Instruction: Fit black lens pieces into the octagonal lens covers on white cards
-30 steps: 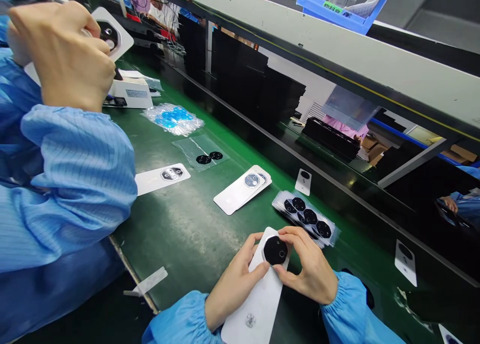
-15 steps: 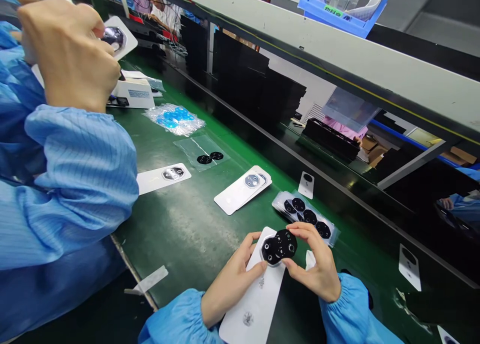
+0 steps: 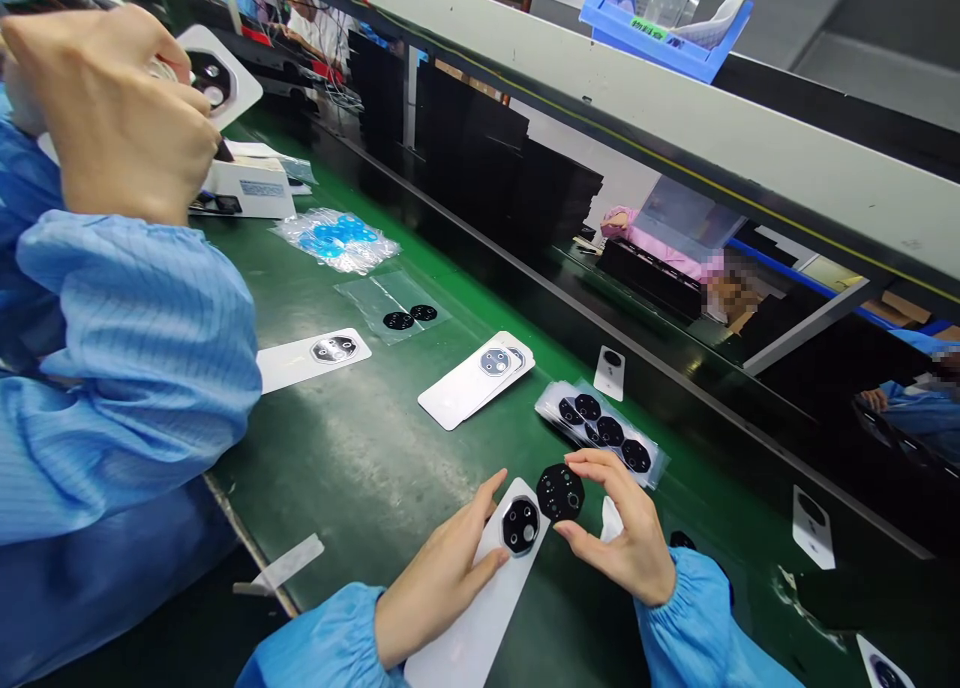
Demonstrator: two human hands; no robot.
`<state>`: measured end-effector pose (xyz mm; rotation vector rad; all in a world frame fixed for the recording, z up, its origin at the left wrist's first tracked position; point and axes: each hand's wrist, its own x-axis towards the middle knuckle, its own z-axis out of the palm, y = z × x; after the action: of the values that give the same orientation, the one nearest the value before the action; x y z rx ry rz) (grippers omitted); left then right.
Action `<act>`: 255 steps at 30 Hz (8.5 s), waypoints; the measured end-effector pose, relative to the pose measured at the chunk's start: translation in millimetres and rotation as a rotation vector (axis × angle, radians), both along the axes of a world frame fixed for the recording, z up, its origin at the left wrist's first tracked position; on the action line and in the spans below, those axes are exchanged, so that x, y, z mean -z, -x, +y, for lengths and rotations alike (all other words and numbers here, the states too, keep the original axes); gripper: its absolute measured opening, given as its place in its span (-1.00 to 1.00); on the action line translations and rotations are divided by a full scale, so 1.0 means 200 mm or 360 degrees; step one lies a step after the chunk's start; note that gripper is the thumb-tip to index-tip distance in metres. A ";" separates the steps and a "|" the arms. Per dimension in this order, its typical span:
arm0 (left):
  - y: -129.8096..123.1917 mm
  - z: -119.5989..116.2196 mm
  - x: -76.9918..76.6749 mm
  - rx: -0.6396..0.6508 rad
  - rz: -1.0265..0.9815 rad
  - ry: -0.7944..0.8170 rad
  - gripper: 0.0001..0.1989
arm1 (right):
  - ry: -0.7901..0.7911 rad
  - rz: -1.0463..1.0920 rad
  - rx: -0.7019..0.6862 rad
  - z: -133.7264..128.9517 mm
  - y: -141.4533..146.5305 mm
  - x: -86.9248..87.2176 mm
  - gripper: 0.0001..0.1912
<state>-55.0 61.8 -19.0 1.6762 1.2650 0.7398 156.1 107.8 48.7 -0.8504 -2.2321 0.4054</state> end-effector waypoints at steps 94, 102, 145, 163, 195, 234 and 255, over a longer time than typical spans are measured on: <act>0.01 0.07 -0.17 0.0352 0.0079 -0.0762 -0.61 | 0.0434 -0.0453 0.0619 -0.11 -0.29 0.01 -0.84; -0.12 0.04 -0.26 0.0489 -0.0206 -0.0477 -0.51 | 0.0882 0.0019 0.0371 -0.20 -0.13 -0.05 -0.76; -0.10 0.02 -0.23 0.0551 -0.0436 -0.0468 -0.56 | 0.1552 0.0715 0.0329 -0.20 -0.06 -0.06 -0.68; -0.10 0.06 -0.20 0.0281 -0.0061 -0.0678 -0.63 | 0.1312 0.0249 0.0723 -0.35 -0.06 0.03 -0.66; -0.10 0.06 -0.18 0.0313 -0.0017 -0.0644 -0.69 | 0.1270 0.0224 0.0712 -0.36 -0.06 0.08 -0.80; -0.09 0.06 -0.16 0.0285 0.0013 -0.0712 -0.63 | -0.0220 -0.0541 0.0355 -0.36 -0.02 -0.02 -0.80; -0.09 0.07 -0.16 0.0261 -0.0006 -0.0727 -0.65 | -0.0167 -0.0474 0.0330 -0.34 -0.01 -0.05 -0.79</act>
<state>-37.3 76.3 13.0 2.1123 0.9860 0.9819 158.8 39.2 58.8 -1.1331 -2.3772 0.0653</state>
